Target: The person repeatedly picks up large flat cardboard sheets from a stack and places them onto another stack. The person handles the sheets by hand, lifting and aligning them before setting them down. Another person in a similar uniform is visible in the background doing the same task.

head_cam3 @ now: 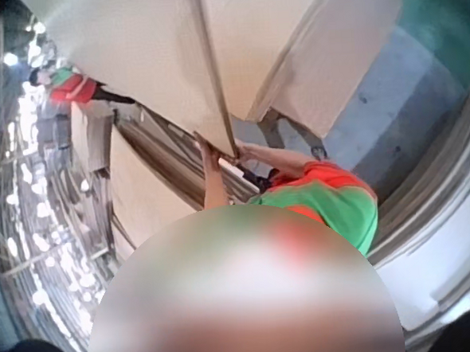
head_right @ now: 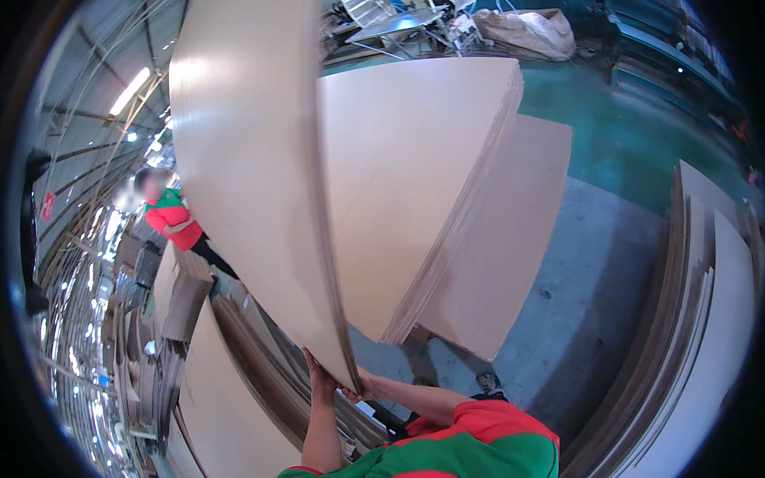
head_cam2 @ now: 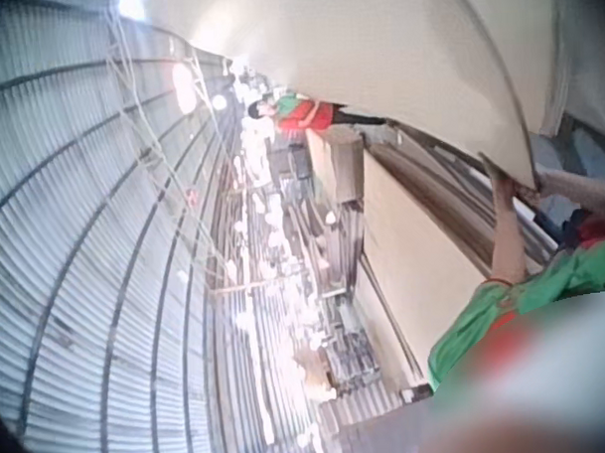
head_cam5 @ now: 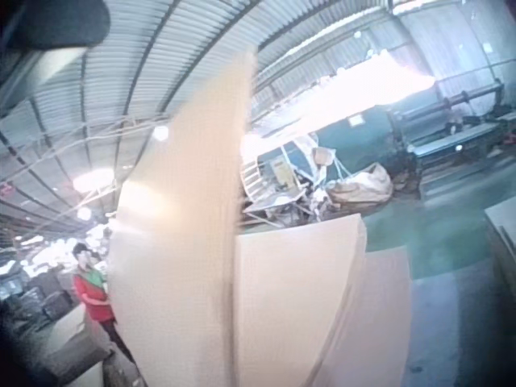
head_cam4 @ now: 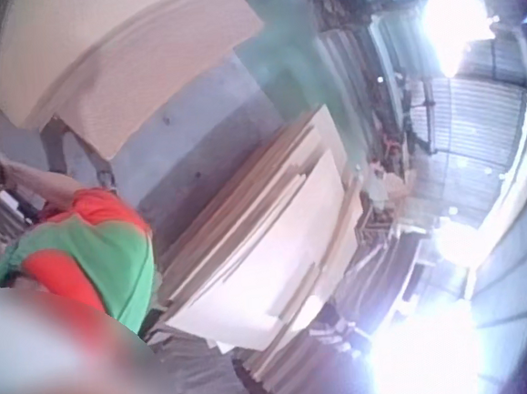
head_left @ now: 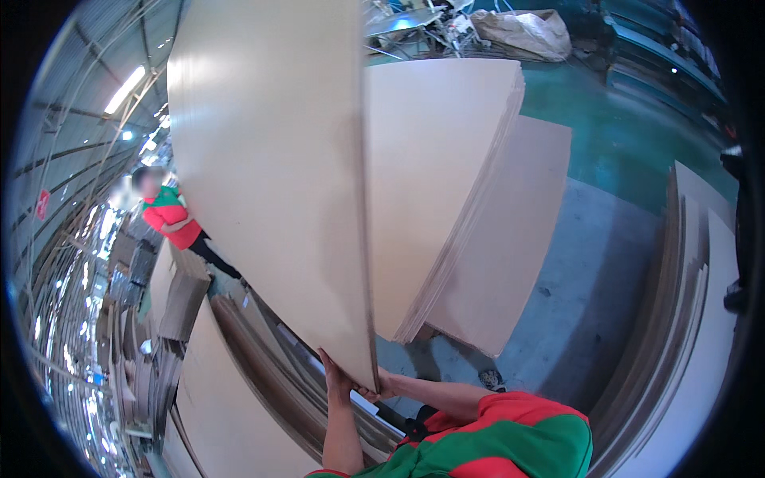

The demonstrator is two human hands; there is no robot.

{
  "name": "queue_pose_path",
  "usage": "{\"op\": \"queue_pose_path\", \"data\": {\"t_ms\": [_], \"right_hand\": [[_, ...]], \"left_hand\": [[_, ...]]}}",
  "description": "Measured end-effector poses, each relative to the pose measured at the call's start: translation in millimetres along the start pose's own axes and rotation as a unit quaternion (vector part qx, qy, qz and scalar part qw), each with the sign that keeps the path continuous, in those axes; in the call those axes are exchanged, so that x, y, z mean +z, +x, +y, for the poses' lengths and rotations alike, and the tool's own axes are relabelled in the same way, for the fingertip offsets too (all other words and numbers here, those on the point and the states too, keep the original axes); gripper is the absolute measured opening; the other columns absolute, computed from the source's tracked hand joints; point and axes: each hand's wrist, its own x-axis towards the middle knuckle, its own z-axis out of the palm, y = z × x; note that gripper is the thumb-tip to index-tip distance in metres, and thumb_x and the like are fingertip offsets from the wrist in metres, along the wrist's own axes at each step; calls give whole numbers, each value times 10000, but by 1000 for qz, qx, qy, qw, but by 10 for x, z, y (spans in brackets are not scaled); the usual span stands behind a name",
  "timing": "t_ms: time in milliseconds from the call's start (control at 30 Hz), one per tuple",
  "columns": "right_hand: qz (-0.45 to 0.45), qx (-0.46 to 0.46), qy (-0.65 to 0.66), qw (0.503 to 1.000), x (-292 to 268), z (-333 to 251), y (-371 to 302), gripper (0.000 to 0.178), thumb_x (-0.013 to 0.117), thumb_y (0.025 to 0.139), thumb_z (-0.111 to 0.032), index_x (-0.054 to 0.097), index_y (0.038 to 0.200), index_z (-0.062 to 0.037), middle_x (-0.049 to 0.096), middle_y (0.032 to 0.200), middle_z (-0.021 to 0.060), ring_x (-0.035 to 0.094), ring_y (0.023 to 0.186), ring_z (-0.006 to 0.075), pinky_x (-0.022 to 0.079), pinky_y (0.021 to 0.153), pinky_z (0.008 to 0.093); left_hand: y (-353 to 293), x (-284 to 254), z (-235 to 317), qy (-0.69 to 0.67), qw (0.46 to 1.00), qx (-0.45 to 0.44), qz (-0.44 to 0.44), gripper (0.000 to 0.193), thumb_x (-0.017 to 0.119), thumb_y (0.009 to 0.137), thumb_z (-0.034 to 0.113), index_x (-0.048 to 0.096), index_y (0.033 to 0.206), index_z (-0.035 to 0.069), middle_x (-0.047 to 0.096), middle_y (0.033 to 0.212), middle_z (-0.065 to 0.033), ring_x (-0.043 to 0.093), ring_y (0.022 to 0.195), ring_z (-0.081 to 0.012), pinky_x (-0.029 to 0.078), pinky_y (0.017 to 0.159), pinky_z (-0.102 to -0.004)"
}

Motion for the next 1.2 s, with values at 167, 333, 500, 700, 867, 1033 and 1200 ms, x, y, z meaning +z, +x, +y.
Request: {"op": "queue_pose_path", "data": {"t_ms": [167, 333, 500, 700, 867, 1033, 1200], "right_hand": [[-213, 15, 214, 953, -1009, -171, 352, 638, 439, 879, -579, 538, 1098, 12, 578, 799, 117, 510, 522, 152, 420, 428, 254], [156, -43, 83, 983, -1548, 358, 186, 581, 471, 893, -544, 562, 1064, 4, 588, 772, 105, 517, 530, 191, 387, 416, 300], [491, -47, -194, 848, -1350, 218, -595, 481, 485, 938, -454, 616, 988, 6, 640, 818, 123, 615, 690, 242, 493, 592, 373], [679, -380, -101, 620, -686, -760, -854, 591, 496, 942, -467, 454, 1288, 11, 556, 1201, 168, 562, 1055, 268, 462, 888, 369], [675, -469, -250, 512, -635, -1288, -224, 732, 573, 919, -399, 242, 1424, 15, 403, 1377, 158, 426, 1240, 235, 363, 1023, 365], [629, -563, -134, 519, -616, -1740, 73, 709, 592, 916, -357, 261, 1407, 34, 448, 1322, 176, 441, 1219, 235, 361, 1019, 355], [682, -534, -151, 477, -707, -2031, -258, 676, 576, 916, -414, 344, 1371, 28, 492, 1276, 156, 482, 1173, 227, 386, 997, 350]], "left_hand": [[882, -294, -341, 33, 994, -104, -13, 776, 458, 864, 670, 391, 1387, 100, 521, 1310, -85, 512, 1167, -267, 423, 986, -435], [1117, -401, -551, 81, 976, -154, 128, 706, 574, 892, 516, 394, 1372, 29, 516, 1306, -101, 532, 1145, -240, 451, 964, -418], [1107, -453, -439, 114, 977, -146, 104, 660, 607, 891, 466, 438, 1318, -9, 495, 1320, -91, 492, 1188, -224, 408, 997, -396], [1629, -697, -281, -28, 989, -141, 23, 688, 416, 923, 592, 412, 1366, 65, 492, 1329, -74, 475, 1210, -275, 385, 1008, -435], [1891, -782, -76, -82, 986, -147, 5, 659, 432, 928, 567, 427, 1343, 55, 502, 1303, -99, 486, 1192, -279, 412, 982, -434], [2104, -572, -1, -29, 993, -113, 10, 628, 449, 940, 530, 417, 1348, 54, 504, 1302, -103, 497, 1180, -284, 425, 970, -423], [2243, -172, -281, -72, 991, -113, -1, 612, 452, 948, 507, 414, 1351, 48, 506, 1308, -106, 491, 1191, -283, 411, 986, -417]]}}
